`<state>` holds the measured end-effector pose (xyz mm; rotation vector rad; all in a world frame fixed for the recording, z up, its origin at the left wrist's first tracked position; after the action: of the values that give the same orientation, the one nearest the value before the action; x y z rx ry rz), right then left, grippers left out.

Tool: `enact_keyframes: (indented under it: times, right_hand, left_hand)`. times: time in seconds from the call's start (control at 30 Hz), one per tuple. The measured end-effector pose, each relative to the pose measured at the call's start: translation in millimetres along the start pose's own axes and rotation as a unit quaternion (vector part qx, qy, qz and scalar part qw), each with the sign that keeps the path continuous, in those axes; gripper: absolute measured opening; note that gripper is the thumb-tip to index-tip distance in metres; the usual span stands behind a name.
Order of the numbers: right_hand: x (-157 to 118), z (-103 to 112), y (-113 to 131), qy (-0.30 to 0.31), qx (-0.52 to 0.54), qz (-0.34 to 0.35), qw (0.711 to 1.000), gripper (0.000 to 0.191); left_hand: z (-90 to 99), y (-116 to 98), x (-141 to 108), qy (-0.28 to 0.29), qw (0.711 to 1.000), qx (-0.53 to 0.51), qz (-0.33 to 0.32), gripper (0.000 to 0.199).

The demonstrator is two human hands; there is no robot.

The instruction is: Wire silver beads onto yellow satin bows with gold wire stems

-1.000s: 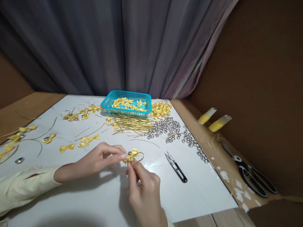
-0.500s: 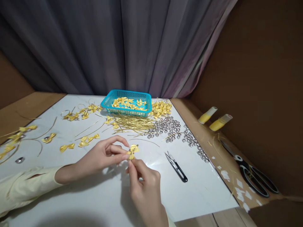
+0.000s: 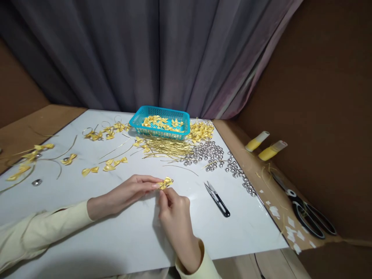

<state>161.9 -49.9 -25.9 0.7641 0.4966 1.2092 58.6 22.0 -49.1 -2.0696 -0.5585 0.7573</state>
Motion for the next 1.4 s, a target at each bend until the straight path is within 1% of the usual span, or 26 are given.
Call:
enact_keyframes:
  times: [0.07, 0.13, 0.3, 0.47, 0.6, 0.77, 0.83, 0.93, 0.97, 1.03, 1.13, 1.27, 1.4]
  right_hand:
    - [-1, -7, -1, 0.007, -0.013, 0.002, 1.000, 0.031]
    - [-1, -10, 0, 0.008, -0.018, 0.002, 1.000, 0.030]
    - [-1, -12, 2, -0.008, 0.002, -0.008, 1.000, 0.031]
    - [-2, -12, 1, -0.011, 0.009, -0.024, 1.000, 0.032]
    - [-1, -12, -4, -0.008, 0.012, -0.040, 0.999, 0.033]
    - [2, -15, -14, 0.019, 0.069, -0.063, 0.995, 0.031]
    - [3, -10, -18, 0.012, 0.072, -0.077, 0.994, 0.028]
    - [5, 8, -23, -0.044, 0.052, -0.104, 0.992, 0.027]
    - [7, 12, -24, -0.053, 0.054, -0.108, 0.991, 0.028]
    - [11, 13, -25, -0.033, 0.085, -0.111, 0.990, 0.029]
    - [14, 4, -27, 0.019, 0.160, -0.116, 0.980, 0.030]
    - [14, -3, -30, 0.025, 0.226, -0.127, 0.966, 0.030]
    - [12, -8, -28, 0.078, 0.305, -0.145, 0.938, 0.030]
  left_hand:
    - [5.6, 9, -1, -0.002, 0.999, -0.035, 0.004, 0.025]
    - [7.8, 12, -1, -0.005, 0.999, -0.039, -0.008, 0.024]
    - [4.9, 11, 2, -0.014, 0.998, -0.047, -0.039, 0.021]
    - [0.9, 11, 6, -0.021, 0.998, -0.056, -0.029, 0.019]
    - [-0.5, 9, 12, -0.030, 0.998, -0.037, -0.034, 0.024]
    - [1.8, 8, 20, -0.019, 0.998, 0.030, -0.049, 0.023]
    - [6.0, 5, 21, -0.028, 0.995, 0.069, -0.066, 0.021]
    - [11.9, 2, 21, -0.046, 0.989, 0.115, -0.077, 0.020]
    - [12.9, 1, 21, -0.050, 0.988, 0.125, -0.076, 0.021]
    - [13.0, 0, 20, -0.050, 0.986, 0.135, -0.080, 0.023]
    - [10.0, -2, 16, -0.040, 0.984, 0.137, -0.106, 0.020]
    - [6.4, -4, 12, -0.032, 0.978, 0.148, -0.143, 0.017]
    - [4.3, -9, 10, -0.026, 0.966, 0.182, -0.180, 0.016]
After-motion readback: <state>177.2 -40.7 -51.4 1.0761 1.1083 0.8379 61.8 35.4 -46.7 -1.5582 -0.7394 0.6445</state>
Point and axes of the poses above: each hand's wrist, its own x-axis towards the middle knuckle, its own z-axis out of the back of the hand, y = z × x, the point moved 7 cm from there along x, towards the middle knuckle, and after that the axes turned 11 degrees about -x, right-handed, at the moved point
